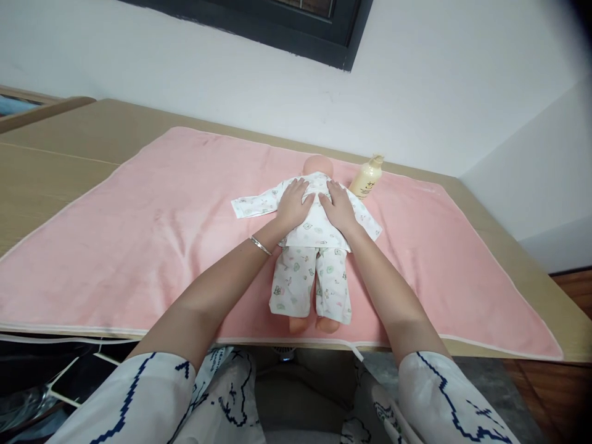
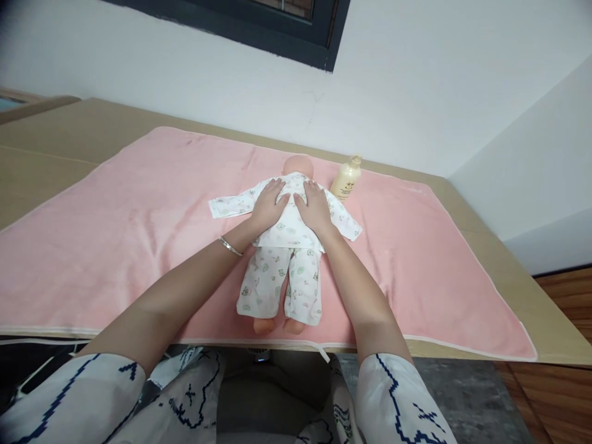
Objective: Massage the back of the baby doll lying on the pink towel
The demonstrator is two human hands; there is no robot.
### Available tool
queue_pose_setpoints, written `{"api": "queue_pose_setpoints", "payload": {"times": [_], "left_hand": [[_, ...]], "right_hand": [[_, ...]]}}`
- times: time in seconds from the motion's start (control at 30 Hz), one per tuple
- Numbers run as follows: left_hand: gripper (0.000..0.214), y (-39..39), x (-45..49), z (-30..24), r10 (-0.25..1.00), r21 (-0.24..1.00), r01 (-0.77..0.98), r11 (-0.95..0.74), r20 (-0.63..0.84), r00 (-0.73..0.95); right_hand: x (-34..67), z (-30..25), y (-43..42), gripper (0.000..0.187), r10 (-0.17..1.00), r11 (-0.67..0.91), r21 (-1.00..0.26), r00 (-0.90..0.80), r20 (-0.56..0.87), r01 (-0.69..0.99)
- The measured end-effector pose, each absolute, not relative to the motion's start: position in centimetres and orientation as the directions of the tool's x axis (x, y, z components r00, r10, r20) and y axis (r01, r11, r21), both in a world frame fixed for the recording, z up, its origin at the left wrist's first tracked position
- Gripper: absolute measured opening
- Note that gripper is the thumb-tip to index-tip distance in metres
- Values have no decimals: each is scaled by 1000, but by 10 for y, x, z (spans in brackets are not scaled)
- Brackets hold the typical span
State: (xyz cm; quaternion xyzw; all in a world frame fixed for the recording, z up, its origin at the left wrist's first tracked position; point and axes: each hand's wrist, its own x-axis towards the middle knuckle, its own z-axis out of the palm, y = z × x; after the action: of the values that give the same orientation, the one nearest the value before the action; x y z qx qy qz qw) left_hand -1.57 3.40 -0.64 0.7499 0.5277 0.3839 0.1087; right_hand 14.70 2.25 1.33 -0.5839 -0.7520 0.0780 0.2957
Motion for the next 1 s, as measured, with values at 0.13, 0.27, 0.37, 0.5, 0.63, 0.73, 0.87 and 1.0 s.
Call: {"api": "queue_pose_setpoints", "payload": {"times": [0.13,0.27,0.37,0.5,0.63,0.73,0.87,1.0], "left_hand": [[47,34,-15,-7,879,590,694,-414,457,136],[45,36,-15,-8,870,603,675,-426,477,124],[45,38,-15,-10,867,610,663,-434,484,122],[46,39,-15,-11,864,605,663,-441,487,130],[47,36,-15,-8,874,600,678,-424,467,133],[47,35,-15,-7,881,606,681,-412,455,128],[47,35,-15,-7,877,601,680,-419,461,133],[47,34,-15,-7,879,603,682,-415,458,131]], "right_hand": [[147,13,23,70,919,311,-465,-137,370,829],[149,9,27,72,911,322,-460,-139,389,828],[150,7,28,72,909,323,-460,-136,393,827],[149,9,26,70,913,315,-452,-137,383,834],[148,14,22,69,920,305,-452,-136,368,838],[147,15,21,68,919,306,-452,-136,370,838],[147,14,21,68,916,309,-452,-134,378,837],[147,13,21,67,915,308,-450,-133,380,838]]}}
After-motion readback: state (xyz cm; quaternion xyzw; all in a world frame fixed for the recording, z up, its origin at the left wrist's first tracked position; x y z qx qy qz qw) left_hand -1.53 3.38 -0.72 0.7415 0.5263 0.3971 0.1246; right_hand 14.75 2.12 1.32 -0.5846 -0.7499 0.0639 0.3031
